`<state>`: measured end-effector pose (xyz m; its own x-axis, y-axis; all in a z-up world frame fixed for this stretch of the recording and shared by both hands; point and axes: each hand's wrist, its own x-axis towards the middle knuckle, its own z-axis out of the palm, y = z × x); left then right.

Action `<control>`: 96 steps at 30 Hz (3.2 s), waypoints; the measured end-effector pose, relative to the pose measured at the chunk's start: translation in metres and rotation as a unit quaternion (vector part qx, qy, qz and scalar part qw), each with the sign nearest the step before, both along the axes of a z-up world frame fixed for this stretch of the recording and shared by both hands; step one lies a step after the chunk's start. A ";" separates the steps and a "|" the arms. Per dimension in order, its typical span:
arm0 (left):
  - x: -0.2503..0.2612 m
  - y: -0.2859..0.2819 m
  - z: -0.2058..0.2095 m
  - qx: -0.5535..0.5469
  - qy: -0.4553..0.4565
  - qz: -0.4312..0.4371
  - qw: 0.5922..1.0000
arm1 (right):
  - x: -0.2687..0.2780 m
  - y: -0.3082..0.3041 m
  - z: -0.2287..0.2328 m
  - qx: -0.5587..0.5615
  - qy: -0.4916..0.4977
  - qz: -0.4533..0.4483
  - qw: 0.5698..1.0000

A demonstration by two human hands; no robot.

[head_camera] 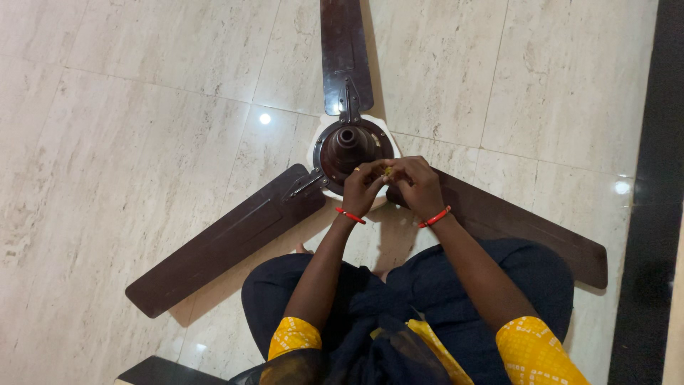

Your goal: The person sits on the floor and uses a screwdriver to remove the screws securing the fan blades to the motor housing. They detach each blade one by one and place them on the floor.

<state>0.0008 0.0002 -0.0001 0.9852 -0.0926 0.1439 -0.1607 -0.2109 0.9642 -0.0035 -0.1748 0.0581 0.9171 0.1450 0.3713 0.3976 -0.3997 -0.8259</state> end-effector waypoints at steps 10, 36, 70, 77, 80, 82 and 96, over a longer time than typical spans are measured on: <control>-0.002 0.000 0.013 0.032 -0.044 0.012 0.998 | -0.002 0.003 0.000 -0.024 0.019 0.005 1.000; 0.001 0.001 0.002 -0.053 0.020 -0.024 0.998 | -0.001 0.002 -0.009 -0.007 0.061 -0.007 0.998; 0.001 0.001 0.002 -0.007 0.016 -0.004 1.000 | -0.002 0.000 0.010 -0.035 -0.079 0.006 0.996; 0.011 0.012 -0.033 0.152 -0.078 0.007 0.985 | 0.001 -0.016 0.035 0.004 -0.062 -0.107 0.992; 0.015 0.002 -0.047 0.300 -0.145 0.000 0.943 | 0.005 -0.029 0.042 0.017 -0.072 -0.141 0.987; 0.017 -0.002 -0.053 0.353 -0.182 0.004 0.918 | 0.007 -0.032 0.041 0.019 -0.078 -0.151 0.985; -0.007 -0.001 -0.035 0.114 -0.063 0.133 0.982 | 0.010 -0.047 0.017 0.051 -0.047 -0.134 0.989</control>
<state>-0.0062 -0.0005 -0.0356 0.9544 0.1216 0.2726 -0.1865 -0.4699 0.8628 0.0062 -0.2215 0.0753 0.8782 -0.1417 0.4567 0.3651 -0.4181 -0.8318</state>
